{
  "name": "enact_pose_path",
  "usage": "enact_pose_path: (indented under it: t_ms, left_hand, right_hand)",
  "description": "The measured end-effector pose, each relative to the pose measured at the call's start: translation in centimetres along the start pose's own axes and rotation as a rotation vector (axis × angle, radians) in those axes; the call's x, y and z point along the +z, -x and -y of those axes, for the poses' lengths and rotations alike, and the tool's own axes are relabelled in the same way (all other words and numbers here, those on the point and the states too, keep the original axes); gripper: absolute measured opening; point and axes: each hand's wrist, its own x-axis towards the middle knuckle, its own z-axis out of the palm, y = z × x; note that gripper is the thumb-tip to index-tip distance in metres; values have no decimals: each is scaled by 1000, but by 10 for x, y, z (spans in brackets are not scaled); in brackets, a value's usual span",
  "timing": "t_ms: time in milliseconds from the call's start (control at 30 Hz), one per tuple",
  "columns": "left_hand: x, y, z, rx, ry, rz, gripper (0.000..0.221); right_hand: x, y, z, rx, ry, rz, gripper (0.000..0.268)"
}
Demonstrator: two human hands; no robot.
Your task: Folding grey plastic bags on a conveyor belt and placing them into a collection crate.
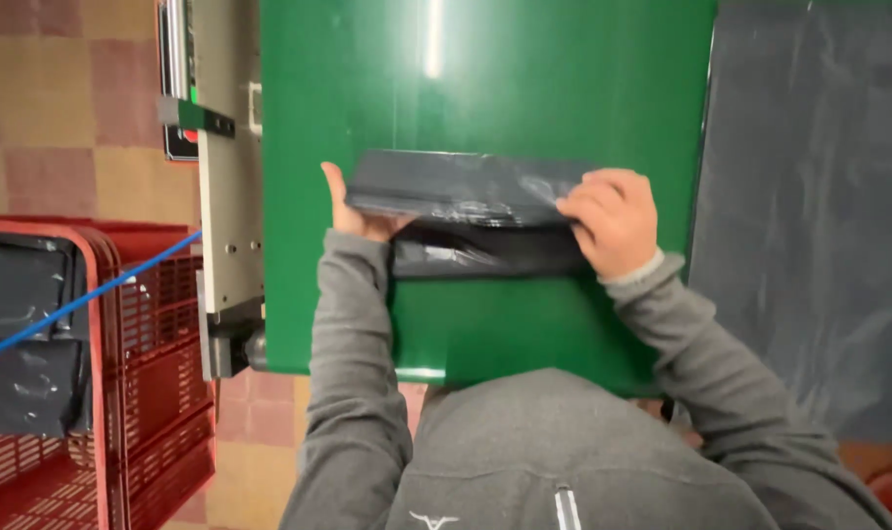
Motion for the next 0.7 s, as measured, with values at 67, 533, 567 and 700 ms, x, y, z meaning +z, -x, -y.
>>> enact_pose_path:
  t_ms: [67,533,567,700]
  left_hand:
    - [-41,13,6,48,69,71,112]
    - [50,141,30,1154,-2364,58,39]
    - [39,137,31,1163,-2362,63,39]
    - [15,122,33,990,-2628,238,23]
  right_hand:
    - [6,44,20,7,28,17,30]
    - [33,110,34,109,107,32,25]
    - [32,106,46,109,113,26,25]
    - [35,71,107,105,184,188,47]
